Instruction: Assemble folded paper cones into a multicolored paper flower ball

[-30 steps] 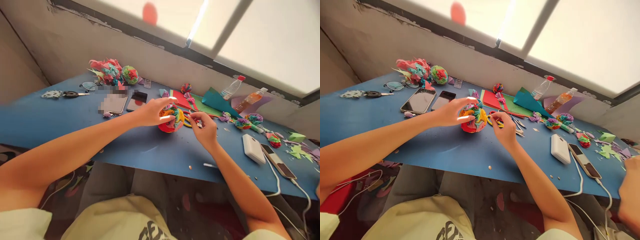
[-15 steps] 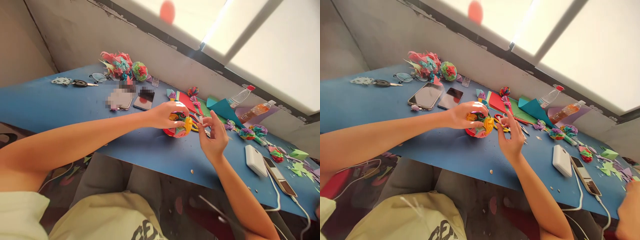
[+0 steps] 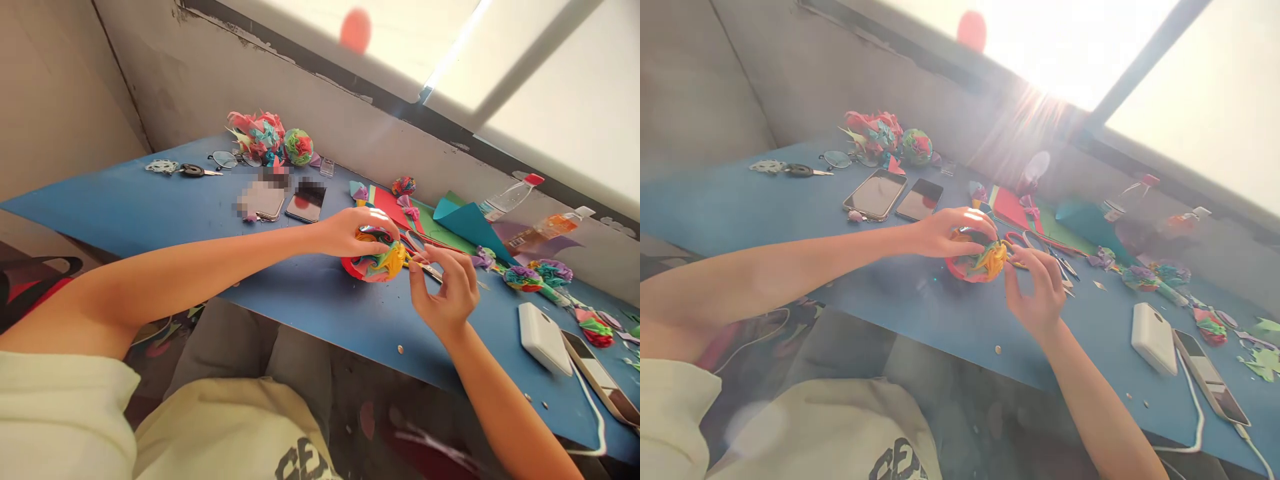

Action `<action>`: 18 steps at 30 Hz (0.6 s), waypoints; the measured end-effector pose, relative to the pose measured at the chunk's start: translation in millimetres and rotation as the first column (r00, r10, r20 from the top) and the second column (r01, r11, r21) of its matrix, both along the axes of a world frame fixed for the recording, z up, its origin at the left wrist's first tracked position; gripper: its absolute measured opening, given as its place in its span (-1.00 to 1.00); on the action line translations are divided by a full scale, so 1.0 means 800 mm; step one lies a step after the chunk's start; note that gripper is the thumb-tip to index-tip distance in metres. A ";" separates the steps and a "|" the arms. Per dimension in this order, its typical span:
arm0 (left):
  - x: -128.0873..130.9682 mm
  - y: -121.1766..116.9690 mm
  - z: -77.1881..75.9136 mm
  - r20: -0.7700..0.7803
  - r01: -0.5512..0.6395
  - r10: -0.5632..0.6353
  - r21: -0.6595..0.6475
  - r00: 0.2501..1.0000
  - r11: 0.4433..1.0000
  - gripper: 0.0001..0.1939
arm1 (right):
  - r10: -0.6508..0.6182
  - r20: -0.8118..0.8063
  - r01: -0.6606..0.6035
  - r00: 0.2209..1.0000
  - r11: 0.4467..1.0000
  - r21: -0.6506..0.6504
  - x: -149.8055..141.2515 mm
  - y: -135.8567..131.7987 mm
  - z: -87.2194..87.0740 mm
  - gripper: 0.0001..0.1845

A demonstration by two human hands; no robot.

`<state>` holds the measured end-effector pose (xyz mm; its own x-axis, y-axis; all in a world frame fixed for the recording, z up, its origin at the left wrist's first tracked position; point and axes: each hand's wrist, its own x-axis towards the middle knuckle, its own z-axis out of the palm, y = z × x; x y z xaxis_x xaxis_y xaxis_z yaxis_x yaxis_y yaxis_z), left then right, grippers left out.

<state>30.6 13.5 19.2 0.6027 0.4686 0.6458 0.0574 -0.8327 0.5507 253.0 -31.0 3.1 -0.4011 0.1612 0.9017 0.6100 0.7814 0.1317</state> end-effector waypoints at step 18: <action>0.003 0.005 -0.002 0.065 0.007 -0.005 -0.036 0.998 0.999 -0.77 | -0.026 0.054 0.019 0.998 0.991 0.129 -0.009 -0.015 -0.002 -0.58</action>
